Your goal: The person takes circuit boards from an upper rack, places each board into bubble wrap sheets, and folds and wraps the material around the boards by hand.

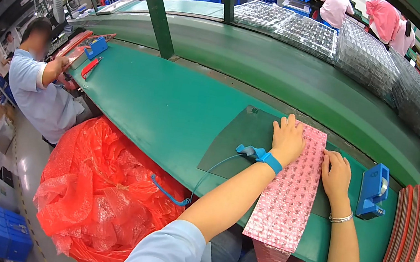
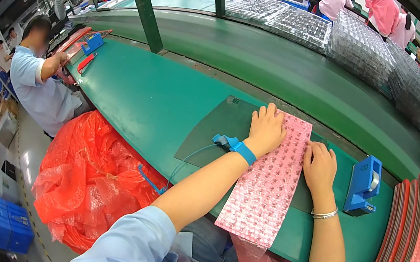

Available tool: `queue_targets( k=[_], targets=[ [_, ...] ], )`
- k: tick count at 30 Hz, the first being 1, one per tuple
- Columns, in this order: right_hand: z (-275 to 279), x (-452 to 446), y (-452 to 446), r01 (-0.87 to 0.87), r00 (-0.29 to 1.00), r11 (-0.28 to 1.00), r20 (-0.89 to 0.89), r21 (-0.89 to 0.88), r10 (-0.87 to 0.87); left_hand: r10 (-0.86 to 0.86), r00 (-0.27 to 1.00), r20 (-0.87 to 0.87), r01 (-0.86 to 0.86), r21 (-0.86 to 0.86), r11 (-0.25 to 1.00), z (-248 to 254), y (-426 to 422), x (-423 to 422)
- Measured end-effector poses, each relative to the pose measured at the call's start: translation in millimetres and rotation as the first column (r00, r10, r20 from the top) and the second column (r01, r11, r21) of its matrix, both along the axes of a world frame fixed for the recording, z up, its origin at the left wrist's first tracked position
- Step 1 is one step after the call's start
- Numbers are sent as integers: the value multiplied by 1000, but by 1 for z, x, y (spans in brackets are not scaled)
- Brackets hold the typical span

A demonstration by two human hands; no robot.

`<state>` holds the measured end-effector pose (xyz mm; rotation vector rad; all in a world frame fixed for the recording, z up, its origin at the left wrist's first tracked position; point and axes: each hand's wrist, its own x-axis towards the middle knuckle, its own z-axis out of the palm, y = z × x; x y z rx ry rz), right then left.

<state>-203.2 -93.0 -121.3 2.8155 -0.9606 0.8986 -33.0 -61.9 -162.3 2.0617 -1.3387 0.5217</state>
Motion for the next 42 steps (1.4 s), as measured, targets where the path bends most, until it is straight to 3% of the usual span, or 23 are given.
queue_targets(
  k=[7, 18, 22, 33, 34, 36, 38, 39, 42],
  targets=[
    [-2, 3, 4, 7, 1000, 999, -17, -54, -8, 20, 995, 93, -10, -100, 995, -2, 0, -1],
    [-7, 5, 1, 43, 998, 999, -50, -20, -44, -5, 1000, 30, 7, -69, 998, 1, 4, -2],
    [-5, 3, 2, 6, 999, 988, -32, -153, -11, -16, 1000, 11, 16, -60, 998, 1, 4, -2],
    [-13, 6, -4, 1, 1000, 986, -28, -167, -6, -86, 996, -8, 85, -106, 991, 22, 13, -2],
    [-11, 6, -4, -20, 1000, 993, 3, -115, 20, -330, 930, -159, 282, -267, 922, 41, 23, -7],
    [-7, 3, 0, -59, 996, 998, 67, -10, 59, -771, 561, -300, 499, -620, 605, 91, 52, -22],
    [-5, 0, -3, -79, 992, 995, 105, 55, 73, -987, 55, -150, 502, -851, 157, 137, 90, -36],
    [-11, 0, -5, -79, 991, 994, 111, 79, 70, -991, -134, 1, 555, -828, -76, 153, 115, -39],
    [-23, 2, -16, -82, 990, 997, 110, -14, 83, -982, -191, 2, 563, -819, -111, 146, 155, -41]
  ],
)
